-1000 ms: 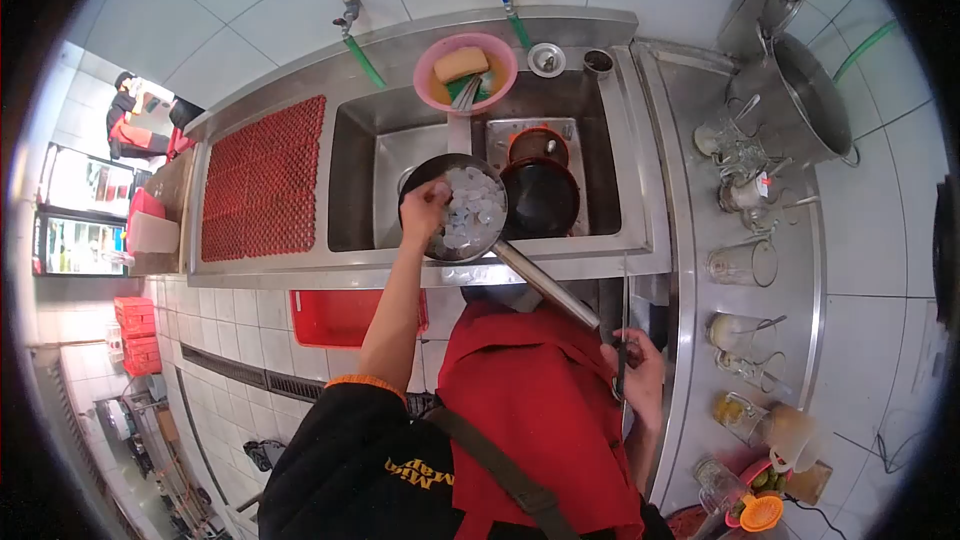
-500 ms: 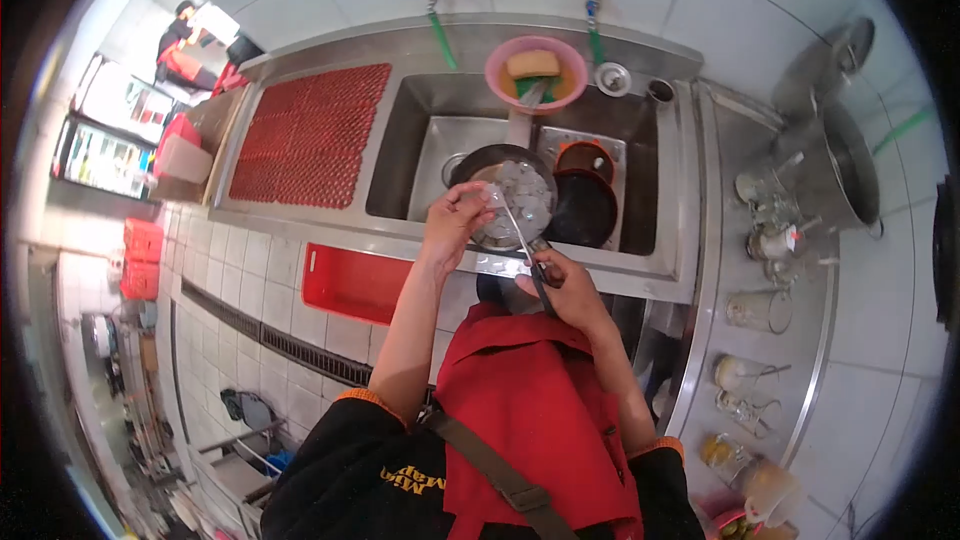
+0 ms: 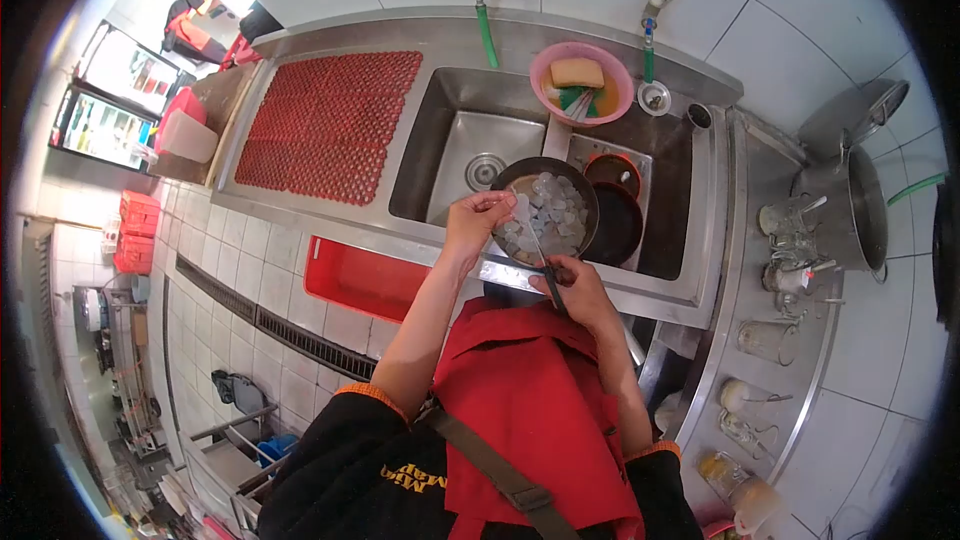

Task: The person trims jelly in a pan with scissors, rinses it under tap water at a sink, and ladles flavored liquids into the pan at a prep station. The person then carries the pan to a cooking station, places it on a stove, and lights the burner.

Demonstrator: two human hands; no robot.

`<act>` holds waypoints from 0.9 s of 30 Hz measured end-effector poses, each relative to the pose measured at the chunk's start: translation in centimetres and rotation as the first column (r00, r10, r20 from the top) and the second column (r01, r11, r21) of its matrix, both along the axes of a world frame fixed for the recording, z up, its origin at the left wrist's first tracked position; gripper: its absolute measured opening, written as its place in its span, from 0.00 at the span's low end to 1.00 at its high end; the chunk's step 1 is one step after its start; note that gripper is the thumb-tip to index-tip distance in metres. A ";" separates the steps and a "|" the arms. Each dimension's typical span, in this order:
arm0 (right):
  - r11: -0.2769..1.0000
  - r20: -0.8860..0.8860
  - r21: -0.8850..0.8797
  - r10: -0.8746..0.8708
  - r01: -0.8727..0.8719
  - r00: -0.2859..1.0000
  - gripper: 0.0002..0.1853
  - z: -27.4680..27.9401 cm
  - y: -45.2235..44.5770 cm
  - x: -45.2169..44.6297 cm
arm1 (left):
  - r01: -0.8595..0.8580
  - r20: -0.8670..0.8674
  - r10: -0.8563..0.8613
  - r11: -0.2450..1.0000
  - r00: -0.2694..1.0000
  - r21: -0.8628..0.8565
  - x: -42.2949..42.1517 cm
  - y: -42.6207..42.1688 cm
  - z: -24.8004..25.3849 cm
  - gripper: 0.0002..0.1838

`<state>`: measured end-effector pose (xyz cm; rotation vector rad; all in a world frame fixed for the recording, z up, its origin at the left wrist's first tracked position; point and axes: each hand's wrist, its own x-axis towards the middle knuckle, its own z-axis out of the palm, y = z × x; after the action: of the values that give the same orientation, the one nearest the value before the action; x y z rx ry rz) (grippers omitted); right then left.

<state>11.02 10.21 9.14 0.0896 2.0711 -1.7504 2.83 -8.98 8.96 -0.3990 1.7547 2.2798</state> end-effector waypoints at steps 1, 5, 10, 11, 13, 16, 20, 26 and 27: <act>1.000 0.004 0.001 -0.008 0.008 1.000 0.21 -0.2 -0.1 -0.1 | 0.008 0.004 -0.008 1.000 1.000 0.001 -0.3 -0.1 -0.2 0.10; 0.997 0.120 0.064 -0.038 0.031 0.992 0.20 0.2 -0.4 -0.5 | 0.081 0.042 -0.080 0.996 0.996 -0.043 -1.6 -0.6 -2.0 0.10; 0.969 0.046 0.232 -0.100 0.087 0.994 0.21 -2.0 0.0 0.5 | 0.188 0.018 -0.189 0.957 0.982 -0.222 -2.4 -0.1 -3.9 0.09; 0.963 0.098 0.252 -0.121 0.093 0.988 0.22 -0.3 0.5 0.8 | 0.167 -0.047 -0.199 0.912 0.979 -0.375 -2.6 0.2 -4.0 0.10; 0.952 0.157 0.277 -0.183 0.134 0.971 0.24 2.1 1.7 2.3 | 0.135 -0.170 -0.263 0.833 0.950 -0.537 -3.0 0.4 -4.9 0.12; 0.925 -0.058 0.189 -0.325 0.330 0.944 0.26 6.3 4.8 7.2 | 0.181 -0.187 -0.403 0.717 0.896 -0.674 -4.1 0.7 -4.5 0.14; 0.729 -0.016 0.407 -0.596 0.550 0.803 0.25 13.4 12.1 20.3 | 0.231 -0.218 -0.509 0.677 0.833 -0.698 -2.7 2.3 -0.8 0.16; 0.286 0.107 0.754 -0.942 0.591 0.319 0.23 14.8 13.3 37.4 | 0.194 -0.255 -0.345 0.859 0.903 -0.474 -2.5 0.3 -3.9 0.15; 0.331 0.171 0.796 -0.926 0.507 0.337 0.21 14.2 13.4 38.6 | 0.186 -0.261 -0.342 0.857 0.903 -0.481 -2.3 0.7 -2.8 0.15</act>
<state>49.61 23.56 23.36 1.9425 2.0282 -0.9547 0.55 -8.29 6.11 0.1801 2.3414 1.8143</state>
